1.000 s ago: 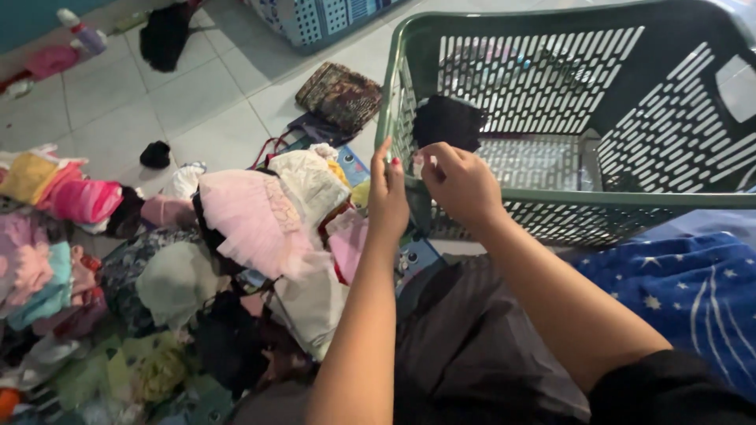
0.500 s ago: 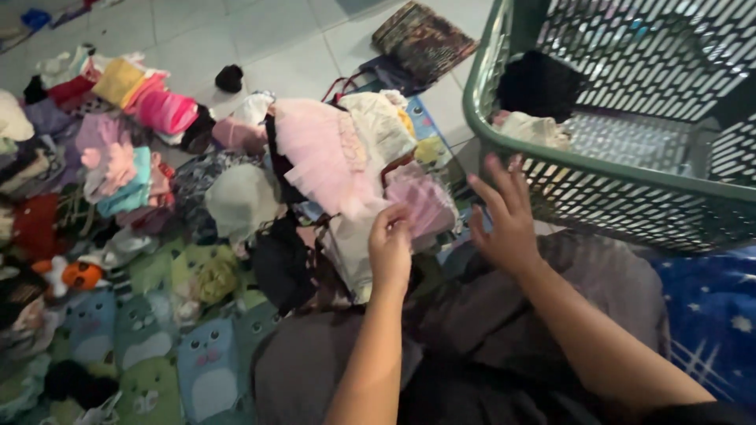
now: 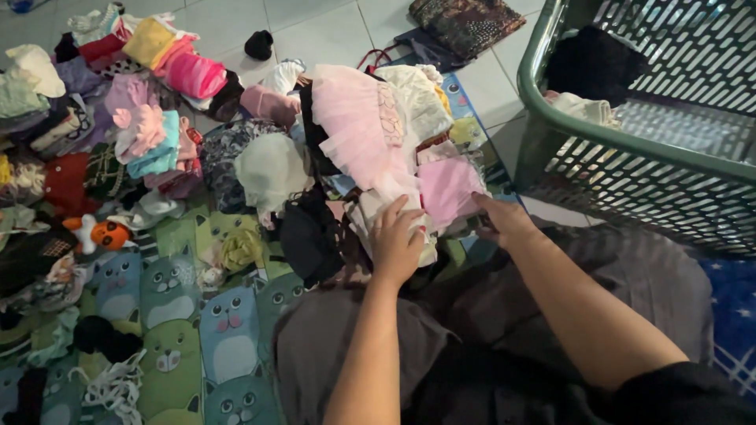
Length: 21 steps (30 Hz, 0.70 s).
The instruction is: Sorting through a pile of clothes and placing them into a laundry basket.
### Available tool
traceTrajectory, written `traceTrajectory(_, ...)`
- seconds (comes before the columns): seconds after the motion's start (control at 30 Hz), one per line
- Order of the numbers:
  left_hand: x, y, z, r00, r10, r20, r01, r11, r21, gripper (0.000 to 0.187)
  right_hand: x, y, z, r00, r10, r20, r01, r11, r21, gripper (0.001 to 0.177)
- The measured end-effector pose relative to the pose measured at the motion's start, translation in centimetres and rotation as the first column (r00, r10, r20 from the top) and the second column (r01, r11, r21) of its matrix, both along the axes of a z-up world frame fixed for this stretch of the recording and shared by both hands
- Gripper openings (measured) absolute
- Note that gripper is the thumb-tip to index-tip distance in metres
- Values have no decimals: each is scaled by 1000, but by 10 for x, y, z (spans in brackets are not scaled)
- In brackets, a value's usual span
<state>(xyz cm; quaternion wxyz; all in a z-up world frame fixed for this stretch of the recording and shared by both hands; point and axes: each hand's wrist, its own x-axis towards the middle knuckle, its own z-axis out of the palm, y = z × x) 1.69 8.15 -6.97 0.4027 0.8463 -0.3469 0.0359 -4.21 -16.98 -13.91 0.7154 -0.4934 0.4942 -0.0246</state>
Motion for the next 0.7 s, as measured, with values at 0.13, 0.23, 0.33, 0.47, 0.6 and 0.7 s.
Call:
traceTrajectory(0.13, -2, -2, 4, 999, 11, 43, -13, 999, 44, 33, 15, -8, -12, 996, -2, -86, 4, 1000, 15, 31)
traceTrajectory(0.23, -4, -9, 5, 999, 49, 12, -50, 998, 43, 32, 26, -22, -46, 991, 56, -121, -46, 996, 83, 37)
traceTrajectory(0.33, -8, -19, 16, 993, 110, -50, -102, 984, 145, 28, 31, -16, -33, 997, 68, -34, -61, 981, 182, 36)
traceTrajectory(0.47, -17, -31, 29, 994, 112, -10, -107, 967, 230, 28, 42, -17, -57, 1000, -25, -8, 26, 966, 257, 34)
traceTrajectory(0.6, -19, -35, 21, 996, 93, 17, -94, 972, 215, 25, 41, 1, -26, 998, -22, 63, 5, 963, 271, 38)
traceTrajectory(0.7, -22, -33, 31, 995, 101, -20, -96, 980, 176, 26, 42, -2, -29, 997, 29, 78, -45, 975, 217, 31)
